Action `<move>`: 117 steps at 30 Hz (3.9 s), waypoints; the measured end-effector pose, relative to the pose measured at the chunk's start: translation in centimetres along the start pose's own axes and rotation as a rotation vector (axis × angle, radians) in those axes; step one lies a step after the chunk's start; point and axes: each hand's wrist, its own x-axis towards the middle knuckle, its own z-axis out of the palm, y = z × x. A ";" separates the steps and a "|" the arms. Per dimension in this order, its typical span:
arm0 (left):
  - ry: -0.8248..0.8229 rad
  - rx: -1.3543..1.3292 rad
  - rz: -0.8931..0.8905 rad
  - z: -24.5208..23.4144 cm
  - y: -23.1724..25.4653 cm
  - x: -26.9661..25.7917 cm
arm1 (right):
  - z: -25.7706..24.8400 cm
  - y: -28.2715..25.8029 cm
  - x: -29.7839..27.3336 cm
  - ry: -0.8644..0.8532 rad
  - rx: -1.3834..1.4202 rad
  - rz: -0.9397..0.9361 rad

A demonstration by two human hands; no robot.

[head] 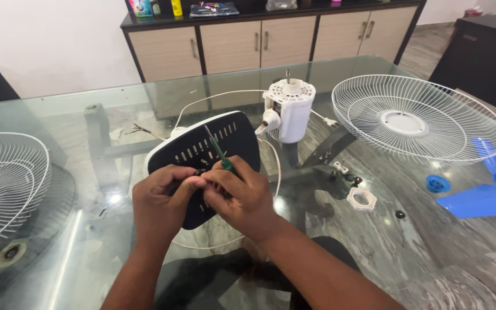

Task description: The person uses a screwdriver to remove screws from the back cover of a small electric fan. They then separate the cover from the fan body, exposing the internal wiring and switch.

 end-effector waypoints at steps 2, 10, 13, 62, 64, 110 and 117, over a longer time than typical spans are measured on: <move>-0.018 0.044 0.044 0.0 0.3 0.0 | 0.0 0.0 0.0 0.000 -0.029 0.014; -0.009 0.155 0.221 0.6 1.1 -0.2 | 0.4 0.4 0.1 0.008 -0.043 0.147; 0.034 0.133 0.269 0.7 1.2 -0.3 | -0.3 1.2 0.6 0.078 -0.096 0.153; 0.294 0.116 0.114 0.1 -1.5 0.4 | -24.7 14.4 -8.5 -0.249 -0.876 1.049; 0.296 0.134 0.120 0.0 -1.3 0.4 | -24.6 14.1 -8.5 -0.173 -0.842 0.939; -0.175 -0.414 -0.345 -4.8 -11.9 2.6 | -5.0 9.5 0.7 0.295 0.314 0.472; -0.195 -0.741 -0.489 -4.6 -13.0 2.2 | -4.9 7.5 0.9 0.248 0.462 0.425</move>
